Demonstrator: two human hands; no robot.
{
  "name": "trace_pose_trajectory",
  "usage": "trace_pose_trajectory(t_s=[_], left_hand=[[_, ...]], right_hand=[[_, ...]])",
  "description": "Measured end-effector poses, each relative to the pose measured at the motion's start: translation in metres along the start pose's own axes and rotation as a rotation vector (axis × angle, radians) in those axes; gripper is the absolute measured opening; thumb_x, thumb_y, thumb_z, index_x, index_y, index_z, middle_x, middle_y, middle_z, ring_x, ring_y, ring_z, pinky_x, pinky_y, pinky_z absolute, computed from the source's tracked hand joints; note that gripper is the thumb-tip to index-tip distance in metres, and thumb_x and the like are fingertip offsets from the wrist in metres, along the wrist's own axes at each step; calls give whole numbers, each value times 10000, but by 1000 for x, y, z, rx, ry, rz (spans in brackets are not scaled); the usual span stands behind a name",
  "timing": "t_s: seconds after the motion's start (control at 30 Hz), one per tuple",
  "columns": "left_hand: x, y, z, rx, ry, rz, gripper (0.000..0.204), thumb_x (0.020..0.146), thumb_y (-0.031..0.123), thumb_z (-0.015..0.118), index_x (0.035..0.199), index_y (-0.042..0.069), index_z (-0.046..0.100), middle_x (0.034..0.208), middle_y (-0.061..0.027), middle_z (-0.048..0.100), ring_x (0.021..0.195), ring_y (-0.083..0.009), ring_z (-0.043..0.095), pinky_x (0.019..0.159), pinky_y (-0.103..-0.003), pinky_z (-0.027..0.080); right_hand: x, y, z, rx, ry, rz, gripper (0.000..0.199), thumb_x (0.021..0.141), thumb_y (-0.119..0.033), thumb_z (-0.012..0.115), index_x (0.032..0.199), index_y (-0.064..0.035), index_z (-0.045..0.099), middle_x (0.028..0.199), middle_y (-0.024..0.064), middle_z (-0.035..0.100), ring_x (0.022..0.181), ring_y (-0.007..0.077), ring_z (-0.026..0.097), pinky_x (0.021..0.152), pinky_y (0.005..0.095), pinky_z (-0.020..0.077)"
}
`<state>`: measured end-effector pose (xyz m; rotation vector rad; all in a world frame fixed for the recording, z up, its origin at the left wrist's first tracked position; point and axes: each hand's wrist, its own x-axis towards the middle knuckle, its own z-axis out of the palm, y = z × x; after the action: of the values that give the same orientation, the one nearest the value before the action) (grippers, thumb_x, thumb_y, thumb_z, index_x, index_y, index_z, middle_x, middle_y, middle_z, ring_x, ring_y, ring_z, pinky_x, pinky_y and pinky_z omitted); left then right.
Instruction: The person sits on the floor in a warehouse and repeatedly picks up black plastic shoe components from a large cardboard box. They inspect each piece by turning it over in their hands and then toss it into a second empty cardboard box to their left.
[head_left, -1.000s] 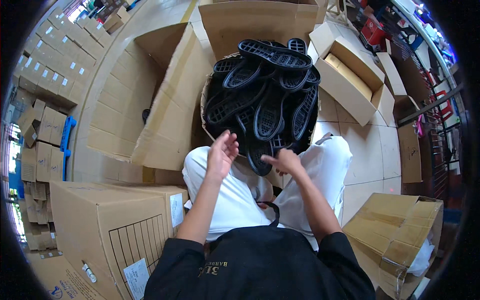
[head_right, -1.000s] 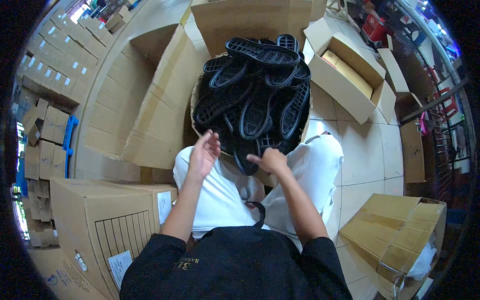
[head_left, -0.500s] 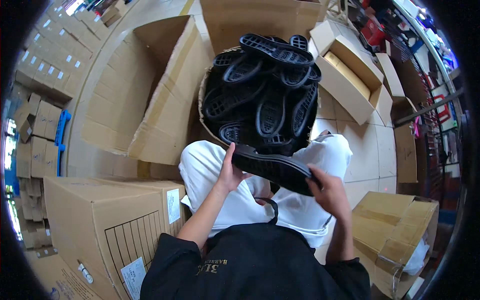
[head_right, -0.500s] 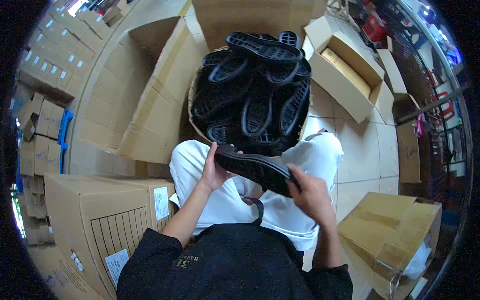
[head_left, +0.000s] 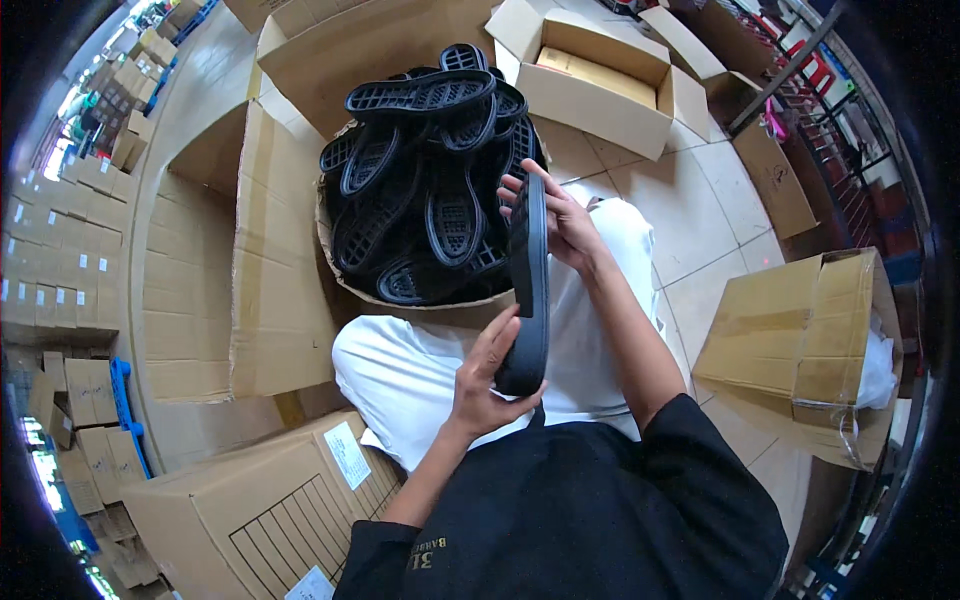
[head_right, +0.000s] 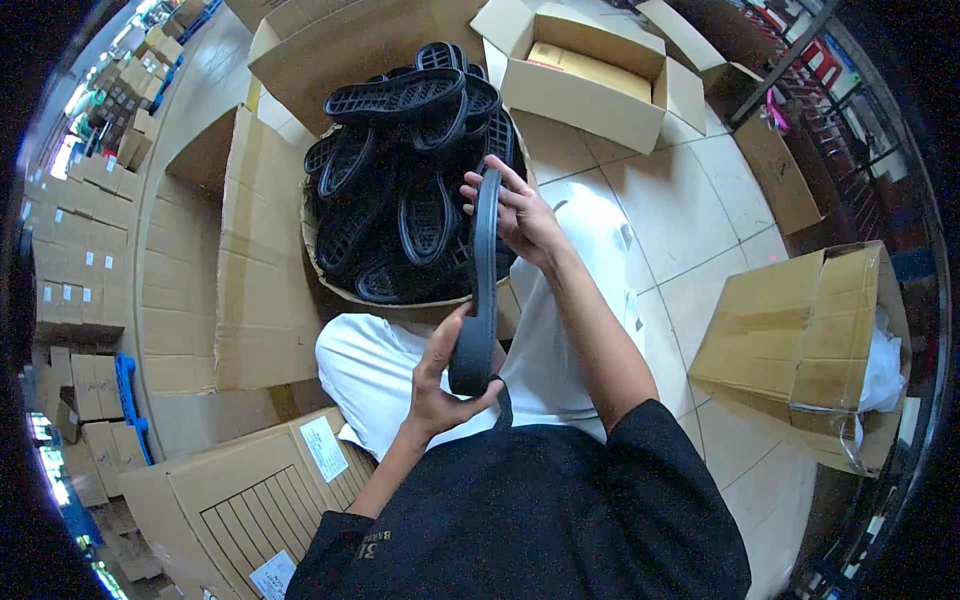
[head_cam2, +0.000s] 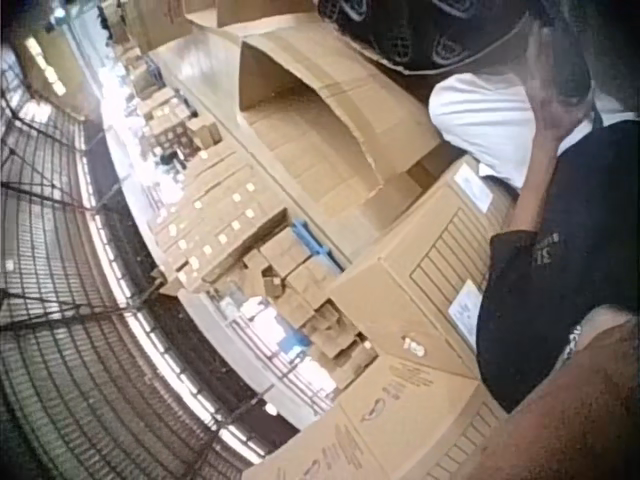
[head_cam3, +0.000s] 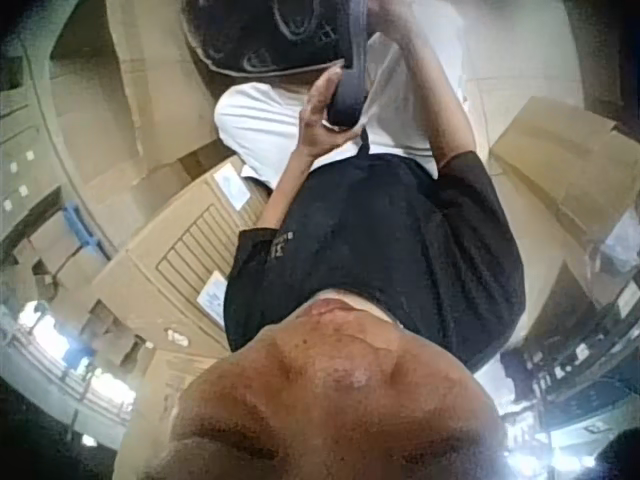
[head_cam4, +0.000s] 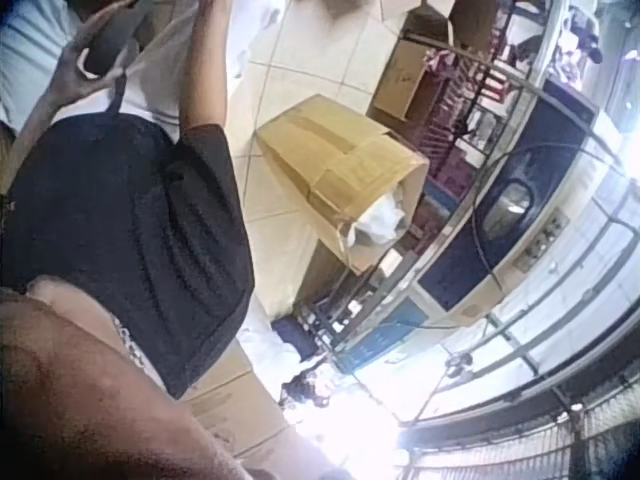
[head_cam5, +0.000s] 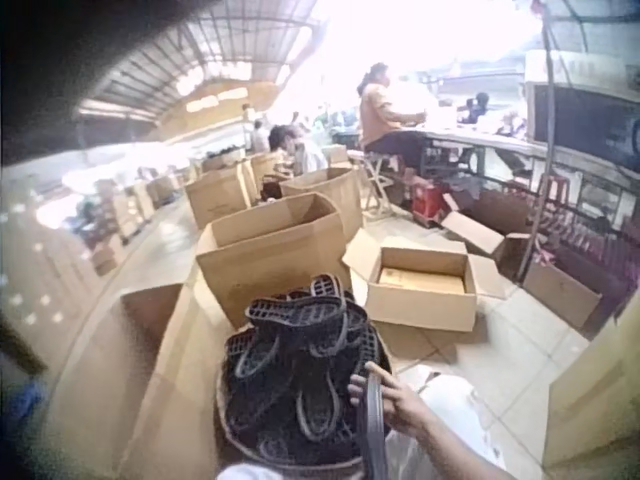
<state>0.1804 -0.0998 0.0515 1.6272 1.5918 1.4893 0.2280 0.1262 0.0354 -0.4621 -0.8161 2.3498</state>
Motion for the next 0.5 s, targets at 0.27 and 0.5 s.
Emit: trace_pose_trajectory(t_s=[0.27, 0.5], left_hand=[[19, 29, -24, -569, 102, -165, 907, 583, 56, 693, 1326, 74, 172, 1314, -89, 231, 1011, -191, 494, 760, -305, 488], [44, 7, -88, -812, 669, -437, 356, 840, 372, 461, 1084, 120, 402, 871, -108, 594, 516, -159, 574, 453, -245, 480]], right_hand=[[0, 33, -21, -575, 164, 379, 345, 846, -173, 506, 1172, -74, 456, 871, 49, 606, 782, 122, 580, 667, 258, 482], [-12, 23, -3, -381, 143, 448, 290, 837, -260, 521, 915, 14, 576, 582, 15, 522, 458, 97, 508, 437, 232, 439]])
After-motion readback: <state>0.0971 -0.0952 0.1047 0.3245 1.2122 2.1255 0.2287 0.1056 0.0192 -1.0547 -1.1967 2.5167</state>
